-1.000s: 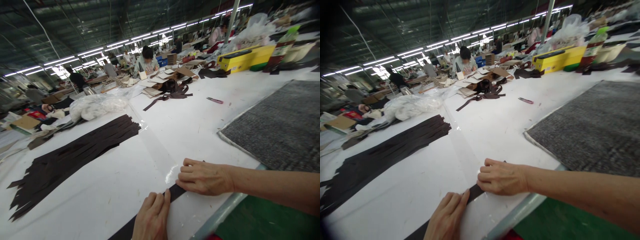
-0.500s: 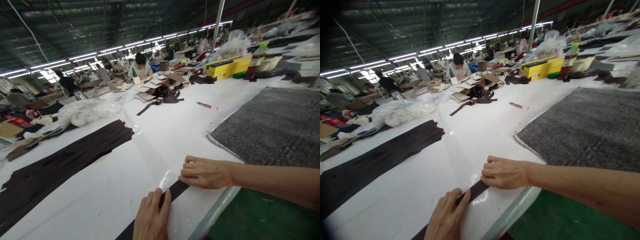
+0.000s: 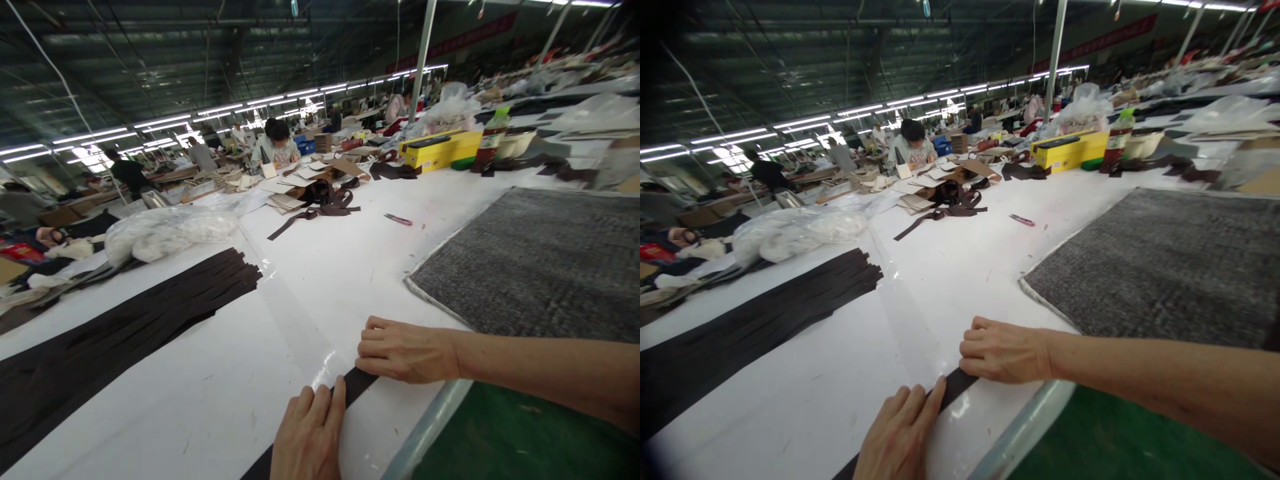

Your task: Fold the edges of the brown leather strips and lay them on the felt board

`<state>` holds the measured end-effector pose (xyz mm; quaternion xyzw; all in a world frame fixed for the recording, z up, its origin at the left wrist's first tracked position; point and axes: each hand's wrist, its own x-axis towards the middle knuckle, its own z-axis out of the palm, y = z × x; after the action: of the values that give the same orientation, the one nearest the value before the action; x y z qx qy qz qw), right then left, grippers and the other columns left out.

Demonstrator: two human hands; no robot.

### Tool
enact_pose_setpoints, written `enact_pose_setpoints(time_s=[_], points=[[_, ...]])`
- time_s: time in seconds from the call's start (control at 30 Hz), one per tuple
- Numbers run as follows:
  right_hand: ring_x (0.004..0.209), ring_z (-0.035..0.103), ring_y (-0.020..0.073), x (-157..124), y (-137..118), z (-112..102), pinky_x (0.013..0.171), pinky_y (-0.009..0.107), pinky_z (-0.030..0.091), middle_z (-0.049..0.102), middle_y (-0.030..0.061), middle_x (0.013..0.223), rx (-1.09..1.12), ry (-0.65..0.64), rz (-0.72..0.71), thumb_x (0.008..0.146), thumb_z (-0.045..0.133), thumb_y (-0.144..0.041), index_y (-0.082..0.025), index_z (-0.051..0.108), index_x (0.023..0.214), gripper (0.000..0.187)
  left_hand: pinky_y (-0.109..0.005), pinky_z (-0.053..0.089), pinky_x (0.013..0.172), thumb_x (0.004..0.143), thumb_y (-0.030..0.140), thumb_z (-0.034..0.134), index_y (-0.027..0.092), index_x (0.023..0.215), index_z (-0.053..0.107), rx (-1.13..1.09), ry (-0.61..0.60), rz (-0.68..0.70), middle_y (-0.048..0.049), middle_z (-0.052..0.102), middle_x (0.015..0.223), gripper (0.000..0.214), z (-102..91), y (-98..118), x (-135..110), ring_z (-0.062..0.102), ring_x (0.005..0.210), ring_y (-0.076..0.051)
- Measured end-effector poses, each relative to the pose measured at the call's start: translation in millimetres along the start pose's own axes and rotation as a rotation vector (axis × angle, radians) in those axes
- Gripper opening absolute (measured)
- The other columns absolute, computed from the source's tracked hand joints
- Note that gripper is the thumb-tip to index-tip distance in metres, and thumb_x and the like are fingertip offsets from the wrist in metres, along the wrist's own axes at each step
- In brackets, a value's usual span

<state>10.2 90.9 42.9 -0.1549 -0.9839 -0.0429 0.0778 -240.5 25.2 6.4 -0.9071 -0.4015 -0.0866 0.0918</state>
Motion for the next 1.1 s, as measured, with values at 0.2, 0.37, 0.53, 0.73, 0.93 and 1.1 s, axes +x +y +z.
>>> enact_pose_setpoints(time_s=[0.2,0.37,0.53,0.73,0.93,1.1], points=[[0.074,0.046,0.0169,-5.1,0.2,-0.1,0.079,0.033,0.033,0.052,0.0045,0.079,-0.027,0.040,-0.010,0.097,0.036,-0.009,-0.013,0.057,0.092,0.022,-0.032,0.043,0.070,0.073,0.002,0.052,0.019,0.130,0.051,0.004,-0.034,-0.025,-0.0042,0.062,0.098,0.060,-2.7,4.1,5.3,0.053,0.082,-0.021],[0.075,0.046,0.0175,-14.1,-0.9,-2.2,0.081,0.035,0.033,0.053,0.0053,0.081,-0.053,0.028,0.023,0.098,0.034,-0.011,-0.012,0.058,0.102,0.024,-0.033,0.040,0.068,0.075,0.001,0.049,0.023,0.135,0.047,-0.003,-0.061,-0.050,-0.0042,0.061,0.098,0.064,-5.2,8.9,11.4,0.053,0.082,-0.021],[0.075,0.045,0.0178,-17.4,-2.4,-1.6,0.080,0.036,0.033,0.054,0.0051,0.082,-0.055,0.018,0.046,0.099,0.033,-0.012,-0.012,0.058,0.104,0.025,-0.034,0.041,0.071,0.075,0.000,0.049,0.030,0.132,0.050,-0.027,-0.086,-0.106,-0.0046,0.060,0.099,0.065,-9.2,12.5,20.7,0.054,0.084,-0.022],[0.083,0.048,0.0186,-19.6,-2.6,2.8,0.082,0.036,0.033,0.055,0.0069,0.088,0.026,0.028,0.117,0.097,0.033,-0.010,-0.011,0.055,0.111,0.026,-0.035,0.045,0.082,0.071,-0.004,0.044,0.019,0.130,0.053,-0.245,-0.104,-0.128,-0.0079,0.059,0.107,0.064,-1.4,22.2,29.9,0.053,0.093,-0.023],[0.081,0.047,0.0184,-21.5,2.9,2.3,0.079,0.035,0.033,0.054,0.0061,0.086,0.034,0.006,0.124,0.095,0.036,-0.009,-0.013,0.056,0.101,0.021,-0.037,0.045,0.090,0.070,-0.006,0.039,0.011,0.133,0.049,-0.246,-0.092,-0.120,-0.0102,0.059,0.107,0.066,8.8,27.6,27.6,0.051,0.098,-0.025],[0.078,0.045,0.0185,-24.8,3.7,0.7,0.078,0.035,0.032,0.052,0.0047,0.083,-0.040,-0.023,0.083,0.098,0.034,-0.012,-0.013,0.056,0.095,0.022,-0.037,0.045,0.090,0.067,-0.010,0.036,0.013,0.135,0.048,-0.226,-0.116,-0.126,-0.0090,0.059,0.112,0.072,6.8,29.3,28.2,0.051,0.100,-0.025]])
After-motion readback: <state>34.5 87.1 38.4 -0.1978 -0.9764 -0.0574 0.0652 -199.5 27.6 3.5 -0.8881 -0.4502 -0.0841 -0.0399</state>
